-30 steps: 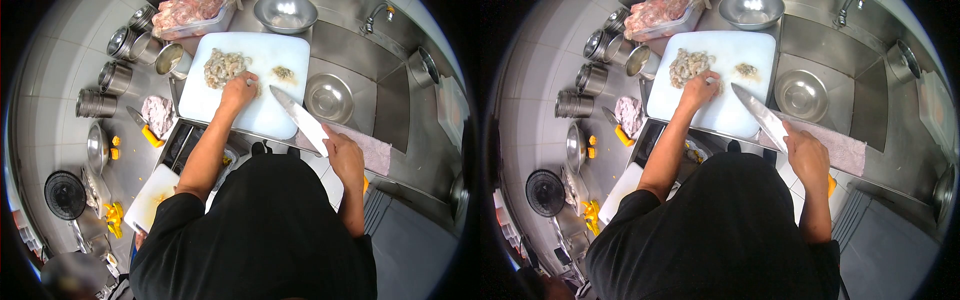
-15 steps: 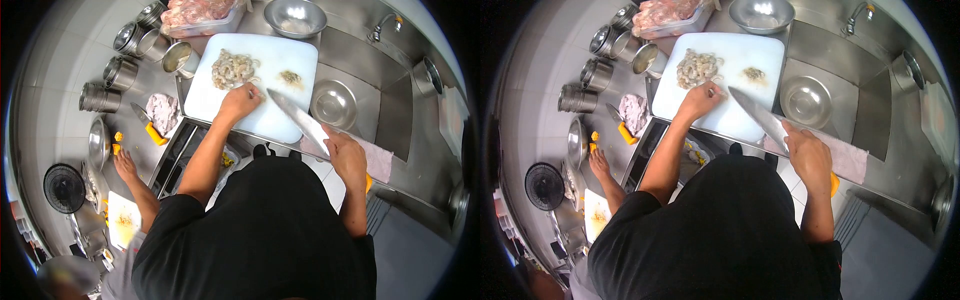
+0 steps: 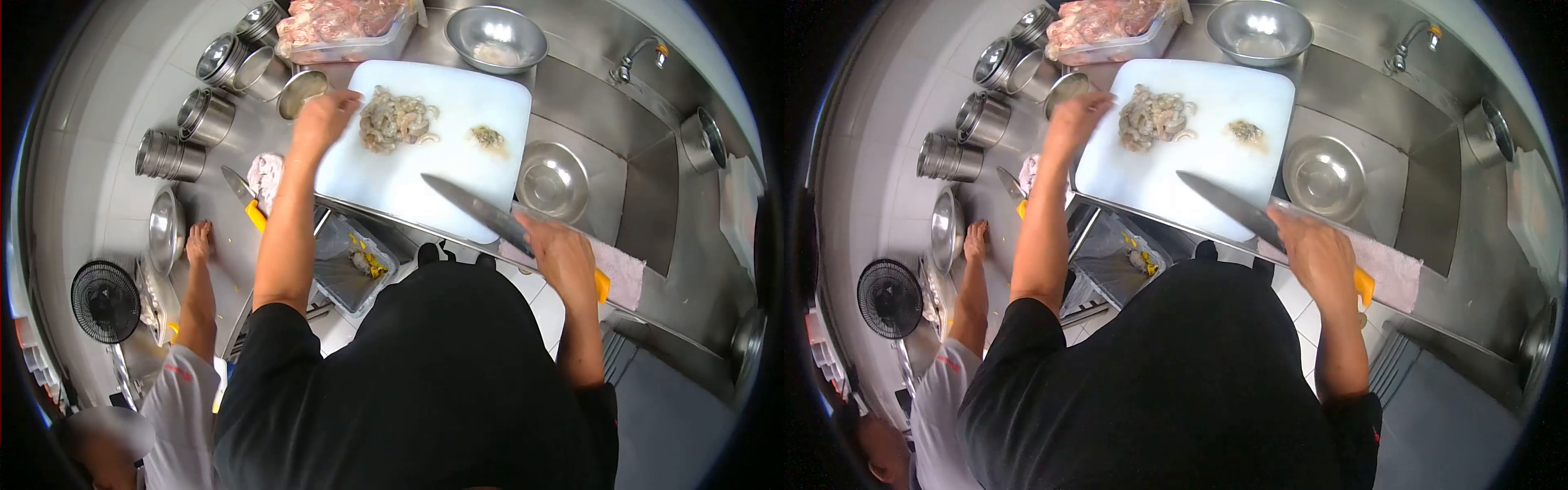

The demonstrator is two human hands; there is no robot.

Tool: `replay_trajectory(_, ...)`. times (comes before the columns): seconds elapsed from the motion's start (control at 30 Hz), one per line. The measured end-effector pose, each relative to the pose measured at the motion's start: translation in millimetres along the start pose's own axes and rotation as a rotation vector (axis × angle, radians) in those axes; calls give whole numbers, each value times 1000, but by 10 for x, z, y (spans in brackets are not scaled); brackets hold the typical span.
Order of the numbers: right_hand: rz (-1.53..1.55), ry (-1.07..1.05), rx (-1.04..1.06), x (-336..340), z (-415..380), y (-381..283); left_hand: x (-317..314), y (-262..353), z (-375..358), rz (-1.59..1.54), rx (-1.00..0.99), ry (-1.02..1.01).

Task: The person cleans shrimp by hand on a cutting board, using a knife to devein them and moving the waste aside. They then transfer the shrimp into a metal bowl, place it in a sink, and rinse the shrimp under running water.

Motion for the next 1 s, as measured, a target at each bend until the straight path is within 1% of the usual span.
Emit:
replay_trajectory(0.07, -17, 16, -60, 12, 132, 83, -413, 407, 2, 119, -134, -103)
replay_trajectory(0.1, -23, 93, -43, -12, 186, 176, -708, 461, 27, 193, -217, -47)
replay_trajectory(0.13, -56, 102, -84, 28, 232, 202, -954, 495, 49, 268, -299, 12)
replay_trajectory(0.2, -117, 119, -166, 117, 273, 225, -1102, 686, 13, 281, -317, 33)
replay_trajectory(0.33, -57, 140, -215, 163, 181, 185, -1081, 847, -92, 281, -361, 109)
replay_trajectory(0.4, 30, 163, -209, 112, 110, 188, -1077, 923, -214, 191, -314, 28)
replay_trajectory(0.53, 192, 77, -241, 45, 51, 123, -1079, 988, -426, -7, -253, -153)
replay_trajectory(0.63, 235, 17, -254, -2, 68, 119, -1069, 867, -365, -201, -55, -229)
replay_trajectory(0.73, 221, -4, -246, -8, 145, 82, -1042, 881, -323, -201, -16, -254)
replay_trajectory(0.83, 218, -1, -246, -52, 225, 74, -1049, 951, -334, -169, -35, -248)
replay_trajectory(0.9, 233, 14, -236, -56, 244, 56, -1097, 949, -333, -169, -18, -240)
replay_trajectory(1.0, 187, -20, -239, -56, 224, 26, -1143, 946, -324, -181, 11, -230)
Point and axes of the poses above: each hand's wrist, its own z-axis towards the middle knuckle, its own x-axis out of the back of the hand, y = z × x, the point moved 3 cm from there along z, towards the middle knuckle, and after that the axes turned 8 degrees about -y, right-handed, at the moved point
